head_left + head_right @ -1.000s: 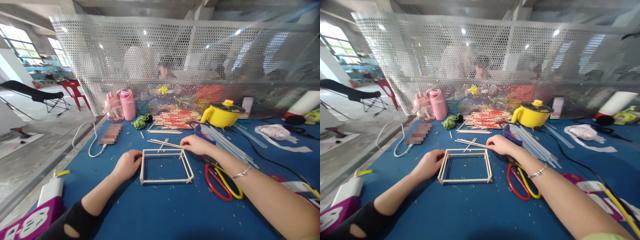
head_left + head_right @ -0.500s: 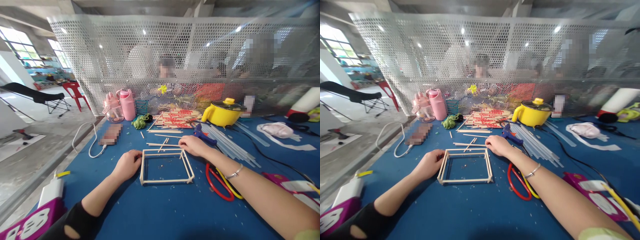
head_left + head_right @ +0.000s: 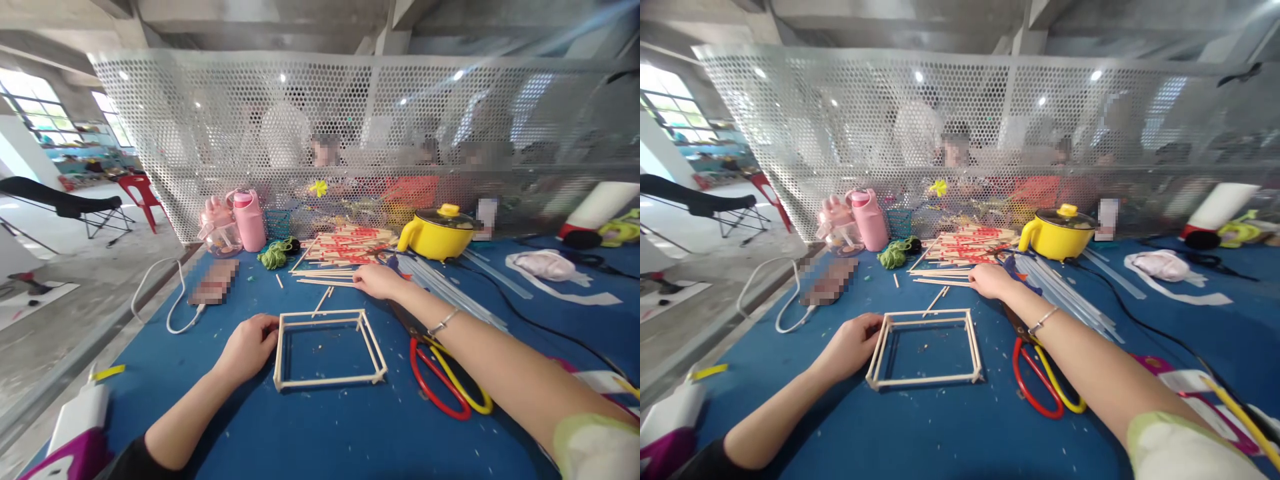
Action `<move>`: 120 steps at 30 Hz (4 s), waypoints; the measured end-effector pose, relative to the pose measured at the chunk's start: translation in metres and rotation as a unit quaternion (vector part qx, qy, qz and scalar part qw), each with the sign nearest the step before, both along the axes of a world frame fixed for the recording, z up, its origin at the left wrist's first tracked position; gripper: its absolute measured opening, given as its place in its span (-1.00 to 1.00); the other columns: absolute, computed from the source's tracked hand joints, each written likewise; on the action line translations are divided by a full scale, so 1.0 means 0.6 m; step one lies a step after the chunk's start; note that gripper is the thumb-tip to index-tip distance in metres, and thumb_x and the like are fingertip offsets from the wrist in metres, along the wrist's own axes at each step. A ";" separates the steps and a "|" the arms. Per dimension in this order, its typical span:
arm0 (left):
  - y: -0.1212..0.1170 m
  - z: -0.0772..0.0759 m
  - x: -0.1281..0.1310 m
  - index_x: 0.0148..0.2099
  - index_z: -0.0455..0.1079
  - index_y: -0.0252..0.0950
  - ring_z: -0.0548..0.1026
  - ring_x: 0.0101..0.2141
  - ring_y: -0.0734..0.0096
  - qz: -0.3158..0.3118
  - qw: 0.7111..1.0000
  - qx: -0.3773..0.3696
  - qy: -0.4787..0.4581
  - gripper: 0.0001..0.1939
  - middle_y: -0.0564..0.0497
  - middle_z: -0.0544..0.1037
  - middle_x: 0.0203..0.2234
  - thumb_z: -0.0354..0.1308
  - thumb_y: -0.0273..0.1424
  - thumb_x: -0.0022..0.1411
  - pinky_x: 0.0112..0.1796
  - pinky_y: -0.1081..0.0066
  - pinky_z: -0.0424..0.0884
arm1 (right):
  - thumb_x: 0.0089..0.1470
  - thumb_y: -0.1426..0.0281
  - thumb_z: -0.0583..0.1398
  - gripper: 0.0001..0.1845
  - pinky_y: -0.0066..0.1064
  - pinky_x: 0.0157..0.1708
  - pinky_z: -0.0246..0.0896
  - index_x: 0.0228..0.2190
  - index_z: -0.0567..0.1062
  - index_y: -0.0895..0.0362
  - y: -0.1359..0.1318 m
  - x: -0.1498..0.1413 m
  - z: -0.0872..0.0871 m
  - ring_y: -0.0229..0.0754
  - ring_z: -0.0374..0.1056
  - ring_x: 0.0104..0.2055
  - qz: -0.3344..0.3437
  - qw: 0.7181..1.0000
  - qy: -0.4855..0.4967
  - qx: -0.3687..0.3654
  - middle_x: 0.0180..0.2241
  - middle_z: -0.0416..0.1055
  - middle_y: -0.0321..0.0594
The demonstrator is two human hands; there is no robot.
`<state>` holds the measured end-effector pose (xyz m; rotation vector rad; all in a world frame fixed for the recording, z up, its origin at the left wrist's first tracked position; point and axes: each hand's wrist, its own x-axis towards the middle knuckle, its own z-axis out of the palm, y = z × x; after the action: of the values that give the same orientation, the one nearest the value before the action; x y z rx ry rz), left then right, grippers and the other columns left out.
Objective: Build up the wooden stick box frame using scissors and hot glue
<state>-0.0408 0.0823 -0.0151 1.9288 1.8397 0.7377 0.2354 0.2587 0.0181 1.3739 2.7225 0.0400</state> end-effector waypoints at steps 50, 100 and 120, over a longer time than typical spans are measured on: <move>-0.076 0.024 -0.013 -0.05 0.35 -0.38 0.17 -0.67 0.78 -0.003 0.830 -0.262 -0.492 -0.62 0.01 0.42 -0.45 0.27 -0.45 0.05 -0.74 0.76 -0.05 | -0.02 0.41 0.20 -0.84 -0.05 0.05 -0.04 -0.48 0.62 0.00 -0.274 -0.018 0.031 0.10 0.08 0.15 0.028 0.990 0.133 0.045 0.11 0.31 -0.18; -0.076 0.021 0.008 -0.07 0.35 -0.34 0.29 -0.65 0.74 0.014 0.835 -0.259 -0.485 -0.61 -0.01 0.55 -0.41 0.28 -0.49 0.01 -0.73 0.76 0.16 | -0.05 0.46 0.10 -0.70 -0.48 -0.49 0.13 -0.36 0.62 0.04 -0.279 -0.087 0.045 -0.28 0.36 -0.48 0.152 0.965 0.112 -0.184 -0.46 0.55 -0.34; -0.085 0.026 0.003 0.00 0.26 -0.32 0.54 -0.54 0.54 0.018 0.809 -0.300 -0.505 -0.46 0.04 0.52 -0.43 0.29 -0.60 -0.06 -0.68 0.73 0.35 | -0.06 0.47 0.12 -0.72 -0.48 -0.55 0.11 -0.36 0.61 0.06 -0.290 -0.094 0.055 -0.26 0.36 -0.51 0.143 0.964 0.104 -0.200 -0.49 0.54 -0.30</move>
<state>-0.0389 0.0314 0.0005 0.7951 1.1779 0.8181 0.1791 0.0848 0.0510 0.9148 2.8533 -0.6300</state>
